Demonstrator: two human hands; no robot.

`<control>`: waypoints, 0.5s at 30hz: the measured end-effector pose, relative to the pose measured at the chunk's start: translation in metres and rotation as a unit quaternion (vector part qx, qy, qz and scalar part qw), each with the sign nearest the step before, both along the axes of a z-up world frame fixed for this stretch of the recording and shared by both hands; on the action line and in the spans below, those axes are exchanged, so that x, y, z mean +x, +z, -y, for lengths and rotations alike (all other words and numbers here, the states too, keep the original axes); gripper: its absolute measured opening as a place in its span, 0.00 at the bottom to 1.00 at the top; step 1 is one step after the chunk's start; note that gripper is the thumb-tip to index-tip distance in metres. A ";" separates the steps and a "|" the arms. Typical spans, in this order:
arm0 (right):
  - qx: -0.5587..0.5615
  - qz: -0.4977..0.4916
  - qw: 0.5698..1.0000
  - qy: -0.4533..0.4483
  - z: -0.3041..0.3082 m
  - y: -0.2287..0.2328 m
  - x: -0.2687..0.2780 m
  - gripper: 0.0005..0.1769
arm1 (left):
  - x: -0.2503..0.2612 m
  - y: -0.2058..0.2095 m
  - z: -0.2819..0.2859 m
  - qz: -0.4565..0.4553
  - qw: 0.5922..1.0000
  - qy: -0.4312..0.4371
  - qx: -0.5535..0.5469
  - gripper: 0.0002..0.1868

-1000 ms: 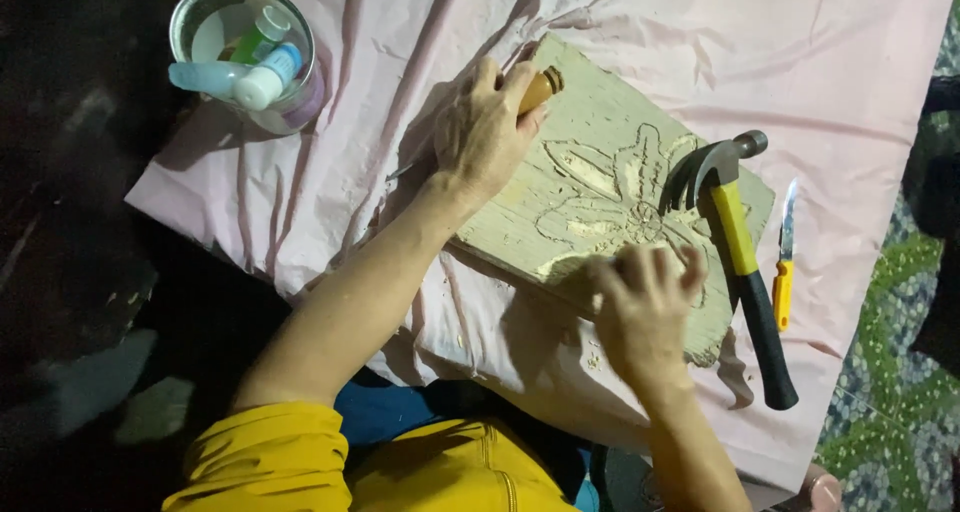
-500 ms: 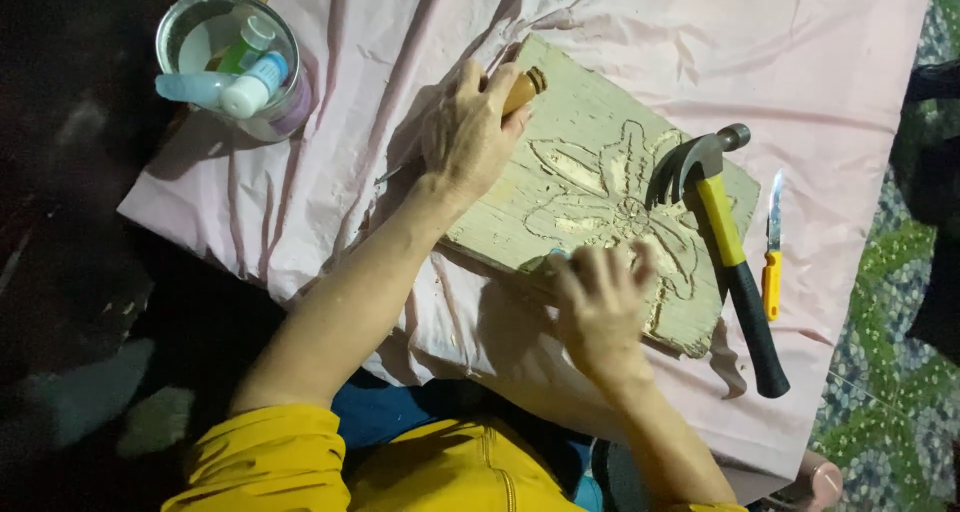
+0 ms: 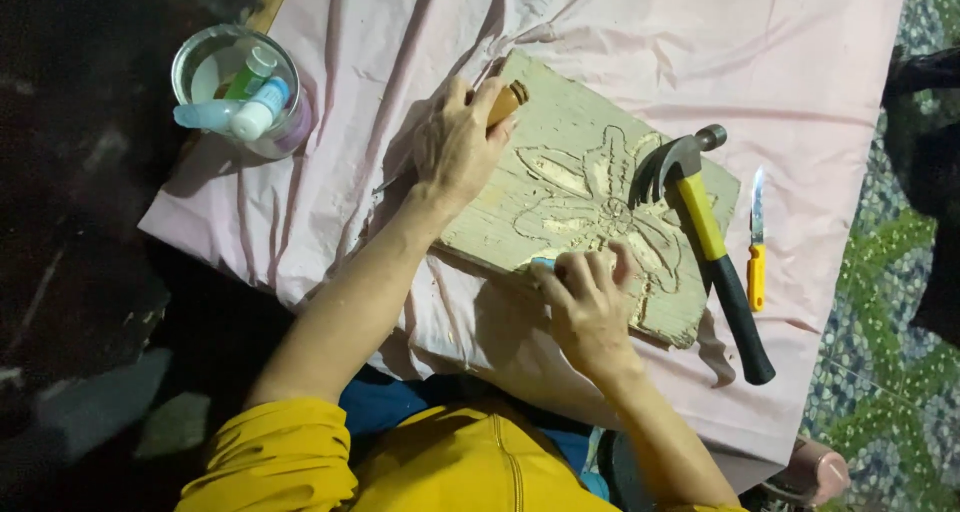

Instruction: Carving a floral design into a wooden block using a hammer and chisel on a covered work surface.

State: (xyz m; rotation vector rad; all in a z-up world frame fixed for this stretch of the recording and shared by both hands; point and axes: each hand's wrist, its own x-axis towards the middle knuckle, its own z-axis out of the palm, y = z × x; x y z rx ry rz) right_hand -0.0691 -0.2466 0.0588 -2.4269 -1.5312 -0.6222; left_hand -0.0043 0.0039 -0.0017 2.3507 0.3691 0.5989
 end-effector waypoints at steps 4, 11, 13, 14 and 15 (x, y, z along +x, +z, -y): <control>-0.038 0.052 0.994 -0.084 0.027 -0.001 0.026 0.08 | -0.002 0.002 0.000 0.002 1.000 0.002 -0.007 0.21; -0.037 0.008 0.998 -0.054 0.023 0.016 0.020 0.17 | -0.001 0.004 0.001 -0.028 1.000 -0.003 -0.005 0.21; -0.051 -0.009 0.996 -0.070 0.032 0.022 0.029 0.17 | -0.004 0.006 0.001 -0.034 0.999 -0.006 -0.005 0.22; -0.057 0.040 0.992 -0.101 0.038 0.022 0.034 0.17 | -0.005 0.004 0.002 -0.031 0.999 -0.004 -0.008 0.22; -0.061 0.094 0.985 -0.130 0.043 0.023 0.044 0.18 | -0.002 0.005 0.001 -0.023 1.000 0.000 -0.010 0.22</control>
